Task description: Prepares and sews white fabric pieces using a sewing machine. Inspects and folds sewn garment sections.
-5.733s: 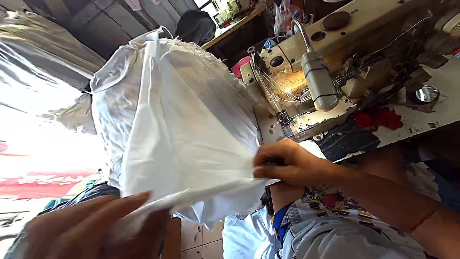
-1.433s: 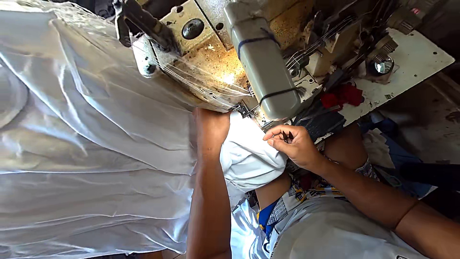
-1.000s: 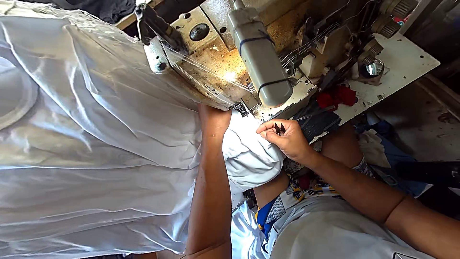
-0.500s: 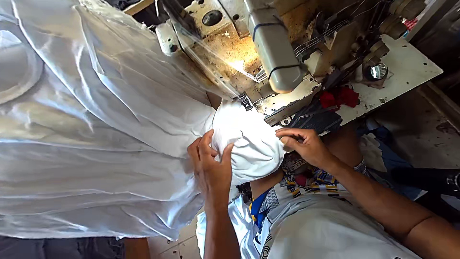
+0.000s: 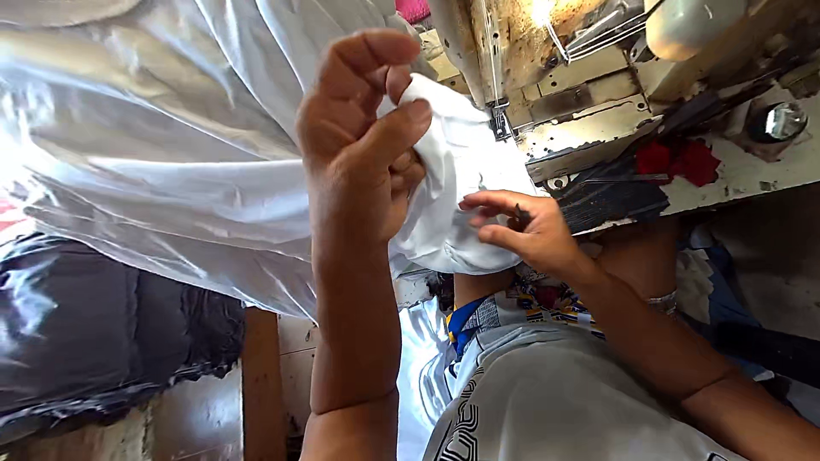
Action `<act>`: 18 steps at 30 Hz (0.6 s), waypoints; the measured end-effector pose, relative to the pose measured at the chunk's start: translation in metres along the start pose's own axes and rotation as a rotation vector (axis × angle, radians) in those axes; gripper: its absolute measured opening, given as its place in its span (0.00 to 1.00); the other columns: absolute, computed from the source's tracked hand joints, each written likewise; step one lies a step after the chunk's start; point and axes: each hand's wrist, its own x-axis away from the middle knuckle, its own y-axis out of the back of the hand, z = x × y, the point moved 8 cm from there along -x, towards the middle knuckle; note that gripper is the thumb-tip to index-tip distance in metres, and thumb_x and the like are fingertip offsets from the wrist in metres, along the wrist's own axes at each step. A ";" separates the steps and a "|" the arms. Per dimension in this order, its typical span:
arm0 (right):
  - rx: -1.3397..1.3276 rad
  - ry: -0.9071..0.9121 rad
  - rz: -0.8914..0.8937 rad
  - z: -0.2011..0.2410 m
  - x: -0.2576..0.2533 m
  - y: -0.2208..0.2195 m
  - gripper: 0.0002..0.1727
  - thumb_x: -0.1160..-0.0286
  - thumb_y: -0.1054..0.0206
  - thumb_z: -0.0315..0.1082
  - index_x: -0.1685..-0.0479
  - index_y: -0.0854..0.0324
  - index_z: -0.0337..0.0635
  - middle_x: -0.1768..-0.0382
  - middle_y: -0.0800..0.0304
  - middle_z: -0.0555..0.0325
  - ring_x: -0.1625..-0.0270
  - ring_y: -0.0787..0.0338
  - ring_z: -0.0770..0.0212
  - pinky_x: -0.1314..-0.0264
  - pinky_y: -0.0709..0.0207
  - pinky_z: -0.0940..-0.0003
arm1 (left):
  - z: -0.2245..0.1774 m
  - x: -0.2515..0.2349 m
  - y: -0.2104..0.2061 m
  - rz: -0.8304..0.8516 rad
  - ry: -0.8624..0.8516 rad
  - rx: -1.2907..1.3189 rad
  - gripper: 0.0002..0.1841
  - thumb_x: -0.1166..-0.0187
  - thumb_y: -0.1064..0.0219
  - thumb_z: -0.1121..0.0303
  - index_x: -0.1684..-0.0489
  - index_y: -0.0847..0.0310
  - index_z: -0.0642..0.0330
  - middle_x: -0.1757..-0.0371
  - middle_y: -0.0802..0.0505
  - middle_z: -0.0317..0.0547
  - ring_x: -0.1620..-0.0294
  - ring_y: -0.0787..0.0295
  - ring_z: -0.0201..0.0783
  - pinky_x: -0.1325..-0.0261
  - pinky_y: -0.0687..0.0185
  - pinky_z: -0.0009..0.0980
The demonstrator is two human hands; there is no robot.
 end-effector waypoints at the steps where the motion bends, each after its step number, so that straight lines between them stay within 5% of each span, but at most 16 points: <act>1: -0.032 -0.009 -0.001 -0.003 -0.005 -0.007 0.29 0.35 0.21 0.23 0.30 0.18 0.32 0.42 0.08 0.51 0.48 0.07 0.63 0.50 0.10 0.67 | -0.003 -0.005 -0.007 -0.007 0.000 0.026 0.18 0.20 0.40 0.81 0.32 0.27 0.60 0.51 0.13 0.38 0.83 0.33 0.23 0.88 0.39 0.16; 3: -0.086 -0.044 0.011 -0.011 -0.013 -0.021 0.34 0.43 0.16 0.22 0.29 0.19 0.34 0.46 0.07 0.52 0.49 0.06 0.64 0.47 0.08 0.66 | -0.009 -0.013 -0.019 -0.026 0.002 0.100 0.13 0.18 0.42 0.82 0.40 0.25 0.61 0.59 0.14 0.38 0.84 0.35 0.22 0.88 0.40 0.14; 6: -0.157 -0.164 0.090 -0.033 -0.010 -0.041 0.25 0.48 0.13 0.21 0.47 0.15 0.34 0.59 0.04 0.52 0.57 0.04 0.63 0.52 0.07 0.64 | -0.017 -0.024 -0.023 -0.124 -0.018 0.185 0.08 0.18 0.41 0.82 0.64 0.25 0.58 0.78 0.19 0.35 0.86 0.34 0.21 0.85 0.37 0.14; 10: -0.191 -0.221 0.165 -0.062 0.028 -0.043 0.10 0.36 0.18 0.29 0.59 0.10 0.35 0.66 0.06 0.60 0.63 0.10 0.72 0.56 0.14 0.71 | -0.031 -0.037 0.012 -0.246 -0.105 0.107 0.15 0.19 0.40 0.81 0.79 0.27 0.55 0.85 0.22 0.33 0.87 0.31 0.23 0.82 0.29 0.15; 13: -0.250 -0.222 0.226 -0.051 0.058 -0.023 0.07 0.35 0.19 0.29 0.62 0.10 0.37 0.68 0.07 0.65 0.66 0.13 0.78 0.60 0.17 0.77 | -0.029 -0.033 0.054 -0.303 -0.131 -0.110 0.11 0.21 0.35 0.79 0.72 0.25 0.52 0.81 0.19 0.32 0.85 0.29 0.24 0.80 0.28 0.17; 15: -0.285 -0.094 0.422 -0.020 0.071 -0.011 0.09 0.34 0.20 0.33 0.65 0.12 0.38 0.70 0.10 0.69 0.65 0.15 0.83 0.61 0.20 0.84 | -0.022 -0.021 0.075 -0.286 -0.068 -0.360 0.05 0.19 0.36 0.74 0.57 0.23 0.51 0.72 0.16 0.30 0.82 0.29 0.23 0.79 0.31 0.18; 18: -0.405 0.026 0.636 0.011 0.080 0.008 0.11 0.33 0.20 0.35 0.66 0.17 0.38 0.72 0.13 0.67 0.65 0.16 0.84 0.62 0.22 0.88 | -0.008 0.003 0.094 -0.221 0.050 -0.784 0.11 0.18 0.35 0.68 0.42 0.21 0.46 0.58 0.11 0.27 0.82 0.27 0.20 0.83 0.32 0.17</act>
